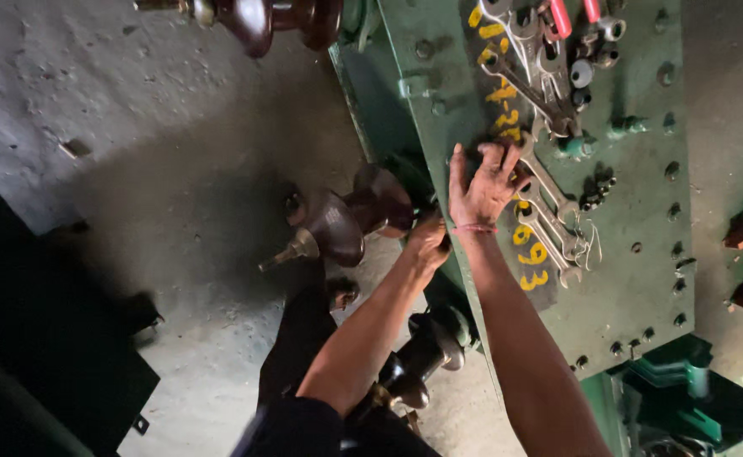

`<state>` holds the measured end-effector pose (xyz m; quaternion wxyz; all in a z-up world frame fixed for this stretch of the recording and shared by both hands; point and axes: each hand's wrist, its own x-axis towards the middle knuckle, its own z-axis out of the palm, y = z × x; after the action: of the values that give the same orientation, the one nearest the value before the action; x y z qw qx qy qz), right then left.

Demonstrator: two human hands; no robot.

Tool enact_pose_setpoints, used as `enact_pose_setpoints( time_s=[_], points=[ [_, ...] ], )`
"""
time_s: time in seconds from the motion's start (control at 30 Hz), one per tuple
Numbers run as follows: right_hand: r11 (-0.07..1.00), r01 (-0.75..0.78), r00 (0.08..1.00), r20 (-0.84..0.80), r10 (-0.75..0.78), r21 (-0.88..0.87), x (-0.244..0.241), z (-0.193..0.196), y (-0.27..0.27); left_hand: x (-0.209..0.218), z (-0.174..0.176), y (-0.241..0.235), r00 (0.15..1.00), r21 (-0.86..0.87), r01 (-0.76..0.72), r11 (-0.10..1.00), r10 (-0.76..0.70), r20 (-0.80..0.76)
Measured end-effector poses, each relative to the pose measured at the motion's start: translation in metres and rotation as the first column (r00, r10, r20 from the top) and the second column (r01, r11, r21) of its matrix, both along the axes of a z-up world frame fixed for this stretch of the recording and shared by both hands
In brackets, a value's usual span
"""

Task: The person uses a wrench to tighten bolts on a large green metal plate. They move along the plate, systematically tightening multiple bolts with a hand tool.

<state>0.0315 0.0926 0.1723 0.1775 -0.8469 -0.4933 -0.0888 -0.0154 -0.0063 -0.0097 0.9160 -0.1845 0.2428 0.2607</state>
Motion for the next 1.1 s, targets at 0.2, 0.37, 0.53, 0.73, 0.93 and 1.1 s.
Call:
enact_pose_setpoints(
  time_s=[0.2,0.37,0.53,0.73,0.93,1.1],
  points=[
    [0.999,-0.016,1.000,0.015,0.016,0.034,0.000,0.001,0.001,-0.006,0.007,0.010,0.999,-0.008,0.008,1.000,-0.008,0.037],
    [0.999,-0.018,1.000,0.020,0.017,0.029,-0.002,0.006,0.005,-0.009,0.002,0.010,0.996,0.089,0.032,0.996,-0.039,0.077],
    [1.000,0.000,1.000,-0.014,0.000,0.026,-0.001,0.005,0.000,-0.007,-0.016,-0.004,0.999,-0.055,0.016,0.998,-0.018,-0.036],
    [0.999,-0.009,1.000,-0.004,0.009,0.045,-0.001,0.008,0.002,-0.017,-0.004,0.000,0.990,-0.006,-0.054,0.999,0.055,0.128],
    [0.999,-0.004,1.000,0.011,0.004,0.037,-0.001,0.008,0.003,-0.025,0.017,0.017,0.993,-0.003,0.045,0.999,-0.045,0.113],
    [1.000,0.006,1.000,0.011,-0.006,0.017,0.004,-0.001,-0.003,-0.019,0.004,0.011,0.995,-0.043,0.098,0.994,-0.098,0.007]
  ],
)
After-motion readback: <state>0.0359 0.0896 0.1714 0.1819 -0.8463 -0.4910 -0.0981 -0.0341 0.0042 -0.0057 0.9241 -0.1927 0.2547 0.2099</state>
